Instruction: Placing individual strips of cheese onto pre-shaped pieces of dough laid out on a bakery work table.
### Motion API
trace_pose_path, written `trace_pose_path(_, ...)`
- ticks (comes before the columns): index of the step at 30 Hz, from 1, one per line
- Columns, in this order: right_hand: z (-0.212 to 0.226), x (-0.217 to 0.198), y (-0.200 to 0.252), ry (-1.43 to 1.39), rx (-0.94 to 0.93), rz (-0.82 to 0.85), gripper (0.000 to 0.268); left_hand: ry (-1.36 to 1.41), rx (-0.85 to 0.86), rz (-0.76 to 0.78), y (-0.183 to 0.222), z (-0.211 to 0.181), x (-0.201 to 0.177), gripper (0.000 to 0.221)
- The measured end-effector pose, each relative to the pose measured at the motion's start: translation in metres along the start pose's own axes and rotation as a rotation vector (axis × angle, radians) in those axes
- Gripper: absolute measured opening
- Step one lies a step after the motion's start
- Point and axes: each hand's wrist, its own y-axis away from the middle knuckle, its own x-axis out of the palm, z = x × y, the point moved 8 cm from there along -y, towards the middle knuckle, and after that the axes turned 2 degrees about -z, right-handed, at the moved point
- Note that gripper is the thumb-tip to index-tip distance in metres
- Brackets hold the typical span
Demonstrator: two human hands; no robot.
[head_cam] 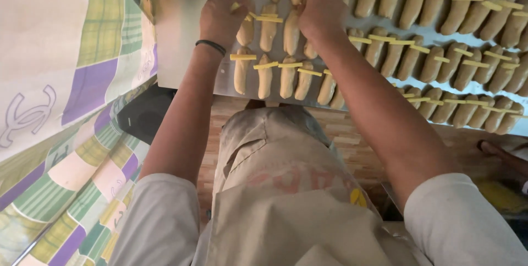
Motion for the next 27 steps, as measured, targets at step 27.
trace_pose_path(27, -0.013, -0.006, 0.012, -0.271, -0.2, -0.33, 0.015, 0.04, 0.292, 0.112, -0.01, 0.002, 0.01, 0.026)
